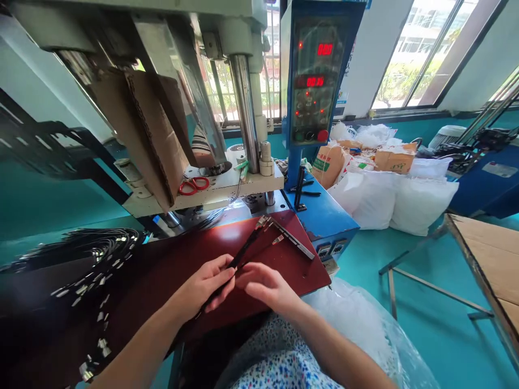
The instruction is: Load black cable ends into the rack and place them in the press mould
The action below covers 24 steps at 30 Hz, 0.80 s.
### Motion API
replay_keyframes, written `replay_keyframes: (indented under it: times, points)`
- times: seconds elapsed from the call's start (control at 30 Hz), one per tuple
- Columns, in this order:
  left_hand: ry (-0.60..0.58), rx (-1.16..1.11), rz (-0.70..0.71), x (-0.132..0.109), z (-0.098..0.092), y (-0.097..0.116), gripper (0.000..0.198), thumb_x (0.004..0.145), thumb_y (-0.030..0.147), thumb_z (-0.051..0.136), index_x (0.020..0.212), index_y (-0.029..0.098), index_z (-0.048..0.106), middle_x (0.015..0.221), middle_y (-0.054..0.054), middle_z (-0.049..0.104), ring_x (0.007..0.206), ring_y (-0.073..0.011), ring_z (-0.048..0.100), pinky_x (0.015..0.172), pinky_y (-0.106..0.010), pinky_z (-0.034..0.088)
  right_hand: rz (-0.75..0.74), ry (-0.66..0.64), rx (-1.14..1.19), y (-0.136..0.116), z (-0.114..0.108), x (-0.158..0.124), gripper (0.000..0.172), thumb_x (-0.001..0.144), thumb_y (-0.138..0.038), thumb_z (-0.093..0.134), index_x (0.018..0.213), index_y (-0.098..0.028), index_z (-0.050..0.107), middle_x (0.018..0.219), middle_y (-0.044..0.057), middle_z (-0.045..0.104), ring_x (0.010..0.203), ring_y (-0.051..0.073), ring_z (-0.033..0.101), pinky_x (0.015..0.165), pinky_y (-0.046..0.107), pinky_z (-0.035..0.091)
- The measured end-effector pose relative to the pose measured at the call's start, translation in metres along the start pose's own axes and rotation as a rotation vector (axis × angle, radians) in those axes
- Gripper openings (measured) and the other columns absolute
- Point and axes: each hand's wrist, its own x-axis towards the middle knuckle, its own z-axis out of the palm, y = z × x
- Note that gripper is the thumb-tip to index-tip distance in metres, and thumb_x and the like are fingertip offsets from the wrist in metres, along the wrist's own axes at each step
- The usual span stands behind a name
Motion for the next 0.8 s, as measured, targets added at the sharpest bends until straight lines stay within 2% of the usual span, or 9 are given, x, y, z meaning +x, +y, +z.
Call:
replay_keyframes:
  times: [0.07, 0.13, 0.2, 0.3, 0.4, 0.53, 0.6, 0.7, 0.8]
  points:
    - [0.049, -0.139, -0.002, -0.014, 0.005, -0.002, 0.032, 0.083, 0.048, 0.043, 0.093, 0.018, 0.042, 0.050, 0.007, 0.048, 0.030, -0.0038, 0.033, 0.029, -0.013, 0.023, -0.071, 0.034, 0.181, 0.000, 0.008, 0.024, 0.046, 0.070, -0.038, 0.071, 0.111, -0.023, 0.056, 0.097, 0.005, 0.065, 0.090, 0.019, 0.059, 0.087, 0.035, 0.042]
    - [0.129, -0.206, -0.008, -0.025, 0.011, -0.008, 0.033, 0.083, 0.049, 0.043, 0.095, 0.018, 0.040, 0.050, 0.006, 0.052, 0.029, -0.0047, 0.036, 0.029, -0.013, 0.023, -0.095, 0.031, 0.270, -0.005, 0.017, 0.043, 0.040, 0.069, -0.035, 0.072, 0.103, -0.020, 0.060, 0.090, 0.006, 0.066, 0.085, 0.020, 0.061, 0.084, 0.036, 0.043]
    - [0.169, -0.254, -0.021, -0.032, 0.015, -0.018, 0.033, 0.083, 0.050, 0.042, 0.090, 0.018, 0.040, 0.052, 0.003, 0.056, 0.031, -0.0063, 0.042, 0.029, -0.014, 0.024, -0.080, 0.012, 0.257, -0.012, 0.026, 0.054, 0.031, 0.070, -0.032, 0.072, 0.095, -0.017, 0.062, 0.082, 0.006, 0.067, 0.079, 0.019, 0.061, 0.080, 0.034, 0.044]
    - [0.235, -0.308, -0.014, -0.041, 0.017, -0.030, 0.037, 0.083, 0.054, 0.039, 0.082, 0.017, 0.042, 0.056, -0.001, 0.059, 0.036, -0.0085, 0.048, 0.031, -0.015, 0.029, -0.023, -0.015, 0.184, -0.017, 0.034, 0.059, 0.032, 0.065, -0.028, 0.075, 0.093, -0.017, 0.064, 0.079, 0.003, 0.066, 0.073, 0.016, 0.060, 0.073, 0.030, 0.045]
    - [0.324, -0.281, 0.016, -0.046, 0.019, -0.038, 0.040, 0.082, 0.056, 0.039, 0.077, 0.016, 0.044, 0.054, 0.001, 0.057, 0.036, -0.0074, 0.045, 0.032, -0.017, 0.033, 0.024, 0.013, 0.114, -0.013, 0.037, 0.059, 0.032, 0.059, -0.026, 0.078, 0.088, -0.018, 0.067, 0.077, 0.000, 0.064, 0.067, 0.012, 0.056, 0.065, 0.025, 0.044]
    - [0.439, -0.156, 0.077, -0.044, 0.020, -0.044, 0.035, 0.080, 0.051, 0.046, 0.075, 0.017, 0.045, 0.061, 0.001, 0.059, 0.040, -0.0069, 0.047, 0.036, -0.018, 0.036, 0.023, 0.084, 0.152, -0.003, 0.036, 0.057, 0.023, 0.064, -0.025, 0.074, 0.084, -0.018, 0.066, 0.072, -0.001, 0.062, 0.058, 0.011, 0.054, 0.058, 0.025, 0.044]
    - [0.486, -0.174, 0.067, -0.042, 0.018, -0.045, 0.033, 0.077, 0.050, 0.052, 0.073, 0.017, 0.044, 0.062, 0.001, 0.059, 0.041, -0.0077, 0.049, 0.038, -0.018, 0.038, -0.005, 0.097, 0.156, 0.000, 0.037, 0.056, 0.023, 0.067, -0.024, 0.072, 0.088, -0.019, 0.066, 0.071, -0.001, 0.061, 0.055, 0.010, 0.053, 0.057, 0.024, 0.043]
    - [0.461, -0.271, -0.010, -0.039, 0.014, -0.044, 0.035, 0.072, 0.048, 0.060, 0.068, 0.017, 0.043, 0.055, 0.002, 0.058, 0.043, -0.0098, 0.052, 0.042, -0.020, 0.041, -0.039, 0.117, 0.068, -0.001, 0.037, 0.054, 0.037, 0.069, -0.025, 0.071, 0.104, -0.022, 0.062, 0.066, -0.004, 0.056, 0.056, 0.010, 0.050, 0.056, 0.023, 0.040]
    - [0.321, -0.290, -0.042, -0.039, 0.011, -0.043, 0.038, 0.076, 0.052, 0.052, 0.067, 0.015, 0.048, 0.056, -0.003, 0.062, 0.045, -0.0109, 0.053, 0.044, -0.020, 0.040, 0.038, 0.068, -0.049, -0.007, 0.038, 0.053, 0.035, 0.067, -0.028, 0.071, 0.101, -0.019, 0.065, 0.062, -0.004, 0.054, 0.056, 0.010, 0.048, 0.055, 0.023, 0.038]
